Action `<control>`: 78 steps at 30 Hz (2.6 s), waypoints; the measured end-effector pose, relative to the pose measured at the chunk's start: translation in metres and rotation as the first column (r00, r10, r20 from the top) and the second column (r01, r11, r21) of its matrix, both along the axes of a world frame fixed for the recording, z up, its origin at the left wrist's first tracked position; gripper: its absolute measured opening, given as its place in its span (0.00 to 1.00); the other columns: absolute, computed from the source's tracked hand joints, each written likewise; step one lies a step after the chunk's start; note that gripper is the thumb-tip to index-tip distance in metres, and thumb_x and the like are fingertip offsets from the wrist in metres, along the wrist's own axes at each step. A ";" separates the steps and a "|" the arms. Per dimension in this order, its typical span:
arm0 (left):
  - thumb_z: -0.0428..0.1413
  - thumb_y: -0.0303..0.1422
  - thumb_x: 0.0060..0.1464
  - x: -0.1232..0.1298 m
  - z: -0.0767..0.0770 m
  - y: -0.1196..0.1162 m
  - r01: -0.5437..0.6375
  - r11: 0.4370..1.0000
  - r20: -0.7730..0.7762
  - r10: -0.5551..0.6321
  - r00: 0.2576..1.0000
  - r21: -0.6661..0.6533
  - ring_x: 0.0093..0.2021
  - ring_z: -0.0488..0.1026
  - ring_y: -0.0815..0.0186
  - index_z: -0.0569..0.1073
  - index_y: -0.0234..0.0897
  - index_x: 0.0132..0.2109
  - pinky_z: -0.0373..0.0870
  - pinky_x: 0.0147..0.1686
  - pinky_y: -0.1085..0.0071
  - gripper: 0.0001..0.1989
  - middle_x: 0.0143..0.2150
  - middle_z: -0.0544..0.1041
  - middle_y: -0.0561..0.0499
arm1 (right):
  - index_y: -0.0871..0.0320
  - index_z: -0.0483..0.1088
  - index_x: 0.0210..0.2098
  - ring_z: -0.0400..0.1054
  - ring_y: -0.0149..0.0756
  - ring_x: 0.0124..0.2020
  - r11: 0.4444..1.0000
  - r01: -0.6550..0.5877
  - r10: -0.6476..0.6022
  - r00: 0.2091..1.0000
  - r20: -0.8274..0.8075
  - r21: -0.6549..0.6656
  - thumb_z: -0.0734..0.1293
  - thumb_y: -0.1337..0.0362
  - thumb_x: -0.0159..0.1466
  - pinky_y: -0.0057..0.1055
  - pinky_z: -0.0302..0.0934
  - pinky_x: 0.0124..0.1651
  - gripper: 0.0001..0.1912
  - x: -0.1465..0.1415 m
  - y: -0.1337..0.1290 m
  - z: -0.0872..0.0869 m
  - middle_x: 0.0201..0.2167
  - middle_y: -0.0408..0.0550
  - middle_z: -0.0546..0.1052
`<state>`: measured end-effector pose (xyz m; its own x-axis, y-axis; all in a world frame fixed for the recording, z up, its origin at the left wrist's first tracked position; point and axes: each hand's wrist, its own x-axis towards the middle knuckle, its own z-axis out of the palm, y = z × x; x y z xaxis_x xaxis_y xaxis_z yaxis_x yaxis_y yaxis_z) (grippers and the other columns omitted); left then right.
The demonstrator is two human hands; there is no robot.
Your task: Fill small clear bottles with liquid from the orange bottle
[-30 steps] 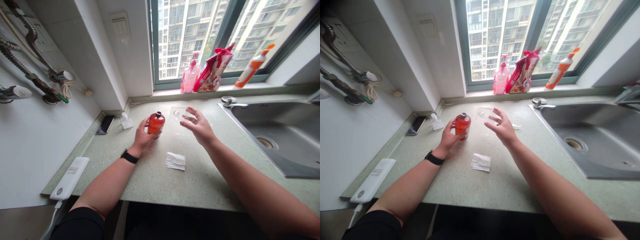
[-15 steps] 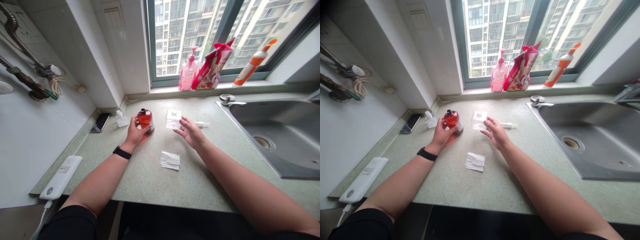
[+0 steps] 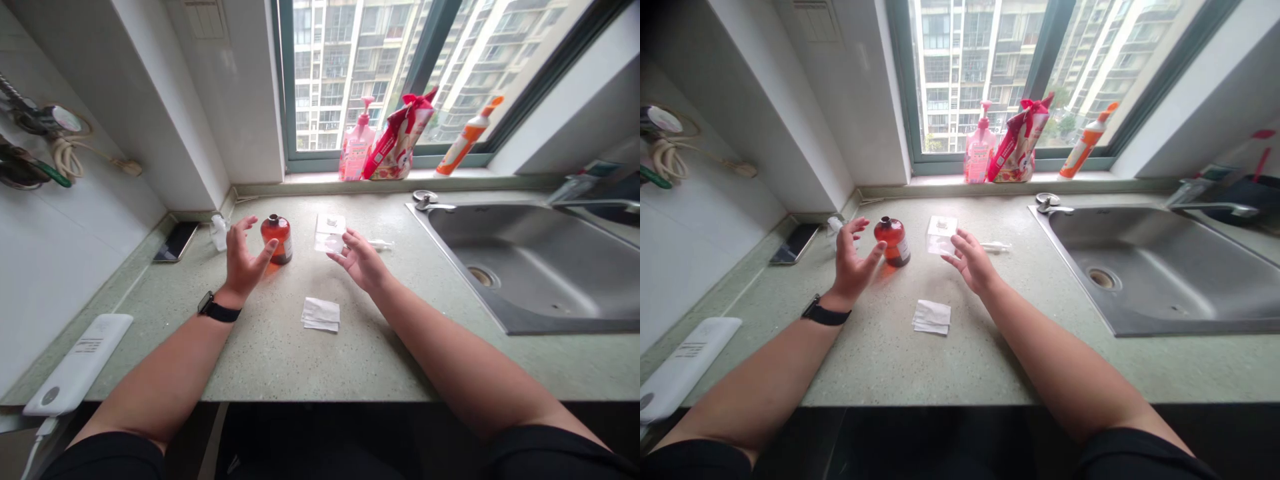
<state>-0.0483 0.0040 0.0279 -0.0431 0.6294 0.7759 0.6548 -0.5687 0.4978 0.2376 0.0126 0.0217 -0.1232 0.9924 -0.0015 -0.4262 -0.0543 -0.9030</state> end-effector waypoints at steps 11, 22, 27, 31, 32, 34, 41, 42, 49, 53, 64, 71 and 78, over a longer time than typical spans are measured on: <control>0.67 0.54 0.60 0.030 0.021 -0.035 0.329 0.904 -0.004 -0.343 0.939 -0.274 0.28 0.70 0.72 0.67 0.39 0.69 0.75 0.31 0.69 0.39 0.61 0.78 0.40 | 0.46 0.77 0.56 0.78 0.45 0.52 0.955 -0.284 0.283 0.959 0.024 0.085 0.81 0.50 0.58 0.43 0.75 0.56 0.28 -0.016 -0.021 0.003 0.56 0.49 0.82; 0.70 0.52 0.55 0.028 0.023 -0.033 0.314 0.881 0.067 -0.311 0.948 -0.354 0.27 0.69 0.70 0.75 0.38 0.55 0.68 0.27 0.72 0.30 0.40 0.78 0.51 | 0.49 0.76 0.60 0.72 0.52 0.63 0.861 -0.060 -0.323 0.700 0.636 0.504 0.72 0.43 0.67 0.53 0.68 0.65 0.28 0.045 0.013 0.009 0.63 0.55 0.77; 0.70 0.55 0.56 0.029 0.019 -0.032 0.258 0.935 -0.057 -0.280 0.958 -0.244 0.26 0.64 0.71 0.76 0.38 0.56 0.68 0.29 0.70 0.31 0.41 0.77 0.51 | 0.53 0.78 0.58 0.70 0.57 0.64 0.818 -0.075 -0.559 0.125 0.820 0.570 0.73 0.57 0.65 0.59 0.62 0.70 0.22 0.115 0.032 -0.006 0.58 0.58 0.78; 0.69 0.55 0.57 0.030 0.018 -0.034 0.262 0.946 -0.120 -0.287 0.950 -0.191 0.26 0.63 0.71 0.75 0.39 0.59 0.68 0.28 0.70 0.32 0.42 0.77 0.51 | 0.51 0.79 0.55 0.71 0.54 0.63 0.881 -0.095 -0.464 0.018 0.885 0.464 0.73 0.61 0.63 0.55 0.63 0.70 0.20 0.137 0.036 -0.025 0.57 0.55 0.79; 0.69 0.55 0.58 0.030 0.018 -0.035 0.262 0.947 -0.128 -0.287 0.949 -0.183 0.27 0.63 0.71 0.75 0.39 0.59 0.68 0.28 0.70 0.32 0.42 0.77 0.51 | 0.51 0.80 0.53 0.72 0.53 0.62 0.885 -0.094 -0.455 0.021 0.890 0.455 0.74 0.62 0.62 0.54 0.63 0.70 0.19 0.138 0.038 -0.028 0.56 0.54 0.80; 0.68 0.56 0.58 0.030 0.017 -0.035 0.260 0.950 -0.144 -0.286 0.947 -0.171 0.27 0.64 0.71 0.74 0.39 0.59 0.68 0.28 0.70 0.33 0.43 0.77 0.50 | 0.51 0.81 0.49 0.73 0.51 0.60 0.889 -0.091 -0.447 0.035 0.894 0.449 0.73 0.64 0.62 0.53 0.64 0.69 0.15 0.137 0.040 -0.031 0.53 0.53 0.81; 0.67 0.56 0.60 0.029 0.016 -0.034 0.258 0.953 -0.199 -0.286 0.937 -0.157 0.28 0.65 0.71 0.72 0.39 0.62 0.70 0.30 0.70 0.34 0.46 0.76 0.49 | 0.52 0.79 0.46 0.78 0.48 0.53 0.877 -0.047 -0.469 0.138 0.872 0.479 0.72 0.59 0.64 0.50 0.70 0.61 0.11 0.128 0.041 -0.019 0.50 0.51 0.83; 0.67 0.56 0.60 0.029 0.016 -0.034 0.254 0.955 -0.206 -0.282 0.937 -0.154 0.28 0.65 0.71 0.72 0.39 0.62 0.70 0.30 0.70 0.34 0.46 0.76 0.49 | 0.52 0.79 0.47 0.78 0.47 0.52 0.868 -0.036 -0.478 0.206 0.854 0.495 0.72 0.56 0.65 0.49 0.70 0.61 0.12 0.124 0.039 -0.015 0.49 0.51 0.84; 0.66 0.58 0.60 0.029 0.019 -0.036 0.194 0.966 -0.262 -0.235 0.936 -0.171 0.31 0.68 0.68 0.74 0.39 0.61 0.73 0.34 0.68 0.34 0.48 0.77 0.47 | 0.52 0.81 0.48 0.79 0.43 0.45 0.898 -0.083 -0.224 0.760 0.610 0.433 0.76 0.40 0.62 0.43 0.72 0.53 0.25 0.080 0.008 0.017 0.43 0.49 0.85; 0.66 0.58 0.59 0.029 0.021 -0.037 0.155 0.972 -0.295 -0.202 0.934 -0.175 0.38 0.74 0.62 0.74 0.41 0.62 0.77 0.40 0.65 0.34 0.48 0.77 0.46 | 0.50 0.83 0.48 0.79 0.43 0.44 0.889 -0.173 -0.132 0.789 0.600 0.423 0.76 0.41 0.65 0.41 0.72 0.50 0.22 0.066 -0.007 0.031 0.43 0.48 0.86; 0.64 0.60 0.61 0.029 0.016 -0.038 0.112 0.985 -0.426 -0.159 0.891 -0.133 0.38 0.76 0.63 0.74 0.40 0.66 0.75 0.34 0.68 0.37 0.50 0.78 0.44 | 0.49 0.83 0.48 0.78 0.44 0.45 0.778 -0.227 -0.290 0.697 0.656 0.586 0.79 0.50 0.63 0.44 0.73 0.52 0.17 0.057 -0.016 0.037 0.44 0.49 0.85; 0.65 0.59 0.59 0.039 0.016 -0.044 0.169 0.960 -0.383 -0.247 0.890 -0.225 0.38 0.77 0.62 0.74 0.40 0.64 0.76 0.37 0.67 0.37 0.51 0.79 0.44 | 0.49 0.79 0.44 0.77 0.44 0.47 0.853 -0.143 -0.156 0.848 0.506 0.502 0.83 0.50 0.57 0.46 0.72 0.56 0.20 0.031 -0.024 0.027 0.44 0.46 0.83; 0.69 0.53 0.56 0.046 0.016 -0.044 0.296 0.874 -0.173 -0.383 0.907 -0.385 0.35 0.74 0.63 0.76 0.39 0.57 0.74 0.39 0.65 0.30 0.48 0.81 0.46 | 0.49 0.79 0.46 0.77 0.44 0.52 0.933 -0.169 0.056 0.940 0.335 0.318 0.86 0.51 0.52 0.51 0.68 0.66 0.25 0.009 -0.025 0.012 0.48 0.47 0.83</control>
